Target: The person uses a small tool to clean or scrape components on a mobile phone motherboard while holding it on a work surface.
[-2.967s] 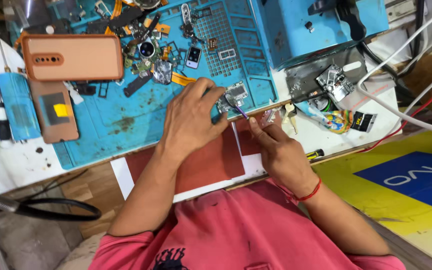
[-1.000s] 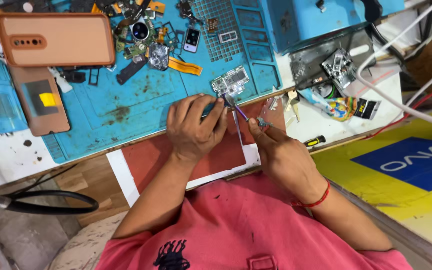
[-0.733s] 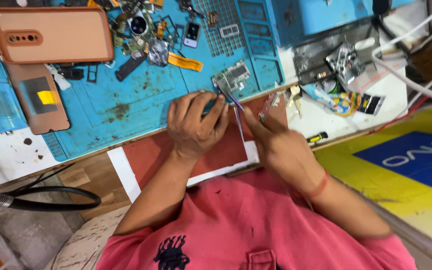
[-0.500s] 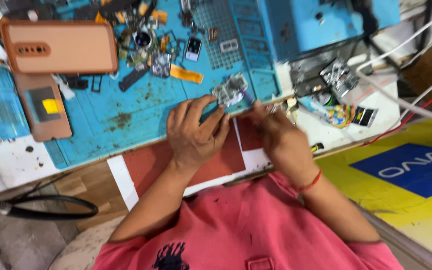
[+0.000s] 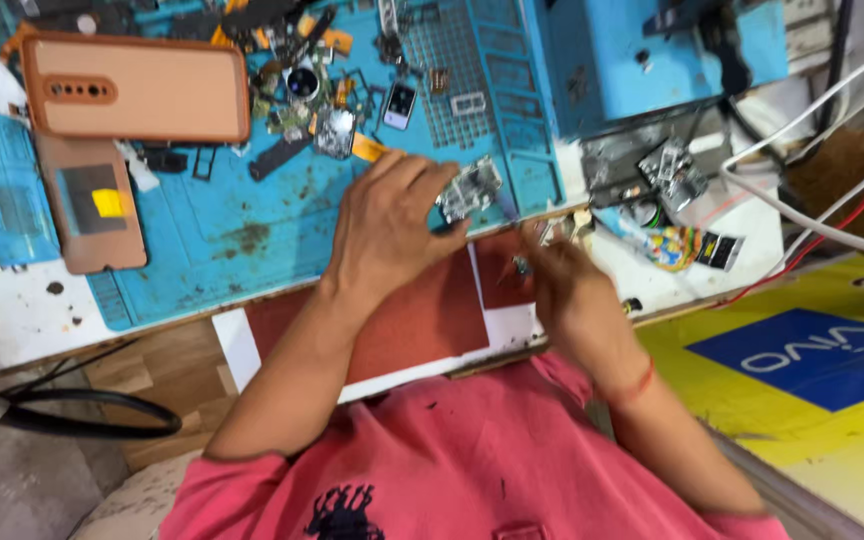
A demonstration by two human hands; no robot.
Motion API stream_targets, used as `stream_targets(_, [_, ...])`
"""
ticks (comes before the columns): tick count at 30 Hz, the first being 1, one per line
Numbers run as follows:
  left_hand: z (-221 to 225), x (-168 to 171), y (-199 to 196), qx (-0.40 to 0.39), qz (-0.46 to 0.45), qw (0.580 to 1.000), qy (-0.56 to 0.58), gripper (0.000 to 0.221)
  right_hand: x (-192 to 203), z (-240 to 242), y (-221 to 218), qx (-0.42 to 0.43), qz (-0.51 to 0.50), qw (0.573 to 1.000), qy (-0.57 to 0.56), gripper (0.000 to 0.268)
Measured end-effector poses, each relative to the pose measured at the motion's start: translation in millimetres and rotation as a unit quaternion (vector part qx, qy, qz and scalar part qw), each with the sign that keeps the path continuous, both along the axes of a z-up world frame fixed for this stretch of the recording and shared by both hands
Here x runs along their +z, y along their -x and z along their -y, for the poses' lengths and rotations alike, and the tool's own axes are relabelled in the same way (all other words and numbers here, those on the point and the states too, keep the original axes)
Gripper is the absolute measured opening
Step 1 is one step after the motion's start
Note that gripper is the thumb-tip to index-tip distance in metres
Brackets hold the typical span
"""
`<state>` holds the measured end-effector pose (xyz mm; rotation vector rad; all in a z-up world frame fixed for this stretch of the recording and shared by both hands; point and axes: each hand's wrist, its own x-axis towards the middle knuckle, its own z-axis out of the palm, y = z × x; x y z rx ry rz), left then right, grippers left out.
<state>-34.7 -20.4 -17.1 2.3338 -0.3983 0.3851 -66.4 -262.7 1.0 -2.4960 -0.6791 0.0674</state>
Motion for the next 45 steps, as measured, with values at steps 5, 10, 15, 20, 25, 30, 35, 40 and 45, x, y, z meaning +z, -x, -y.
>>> stream_targets(5, [-2, 2, 6, -0.016, 0.027, 1.000, -0.003, 0.055, 8, -4, 14, 0.002, -0.015, 1.000, -0.006, 0.047])
stream_targets(10, [0, -7, 34, 0.015, 0.051, 0.998, -0.013, 0.042, 2, 3, 18, -0.030, -0.074, 0.995, 0.055, 0.043])
stream_targets(15, [3, -7, 31, 0.012, 0.058, 0.998, -0.011, 0.035, 2, -2, 27, -0.012, -0.040, 0.997, 0.063, 0.054])
stream_targets(20, [-1, -8, 36, 0.003, 0.043, 0.999, -0.021, 0.038, 1, -2, 30, -0.029, -0.058, 0.995, 0.079, 0.057])
stream_targets(25, [4, -5, 31, 0.022, 0.055, 0.998, -0.022, 0.036, 14, -4, 38, -0.035, -0.060, 0.997, 0.039, 0.054])
stream_targets(30, [0, -10, 37, 0.008, 0.037, 0.999, -0.015, 0.038, 1, -5, 30, -0.048, -0.048, 0.998, 0.009, 0.056])
stream_targets(35, [2, -8, 30, 0.014, 0.050, 0.999, -0.010, 0.038, -2, -4, 32, -0.033, -0.014, 0.999, 0.008, 0.053])
stream_targets(40, [1, -8, 33, 0.008, 0.028, 1.000, -0.010, 0.040, -4, 2, 36, -0.048, -0.042, 0.998, -0.006, 0.053])
stream_targets(45, [1, -9, 30, 0.011, 0.046, 0.999, -0.016, 0.040, -10, 12, 26, -0.065, -0.036, 0.997, 0.020, 0.053])
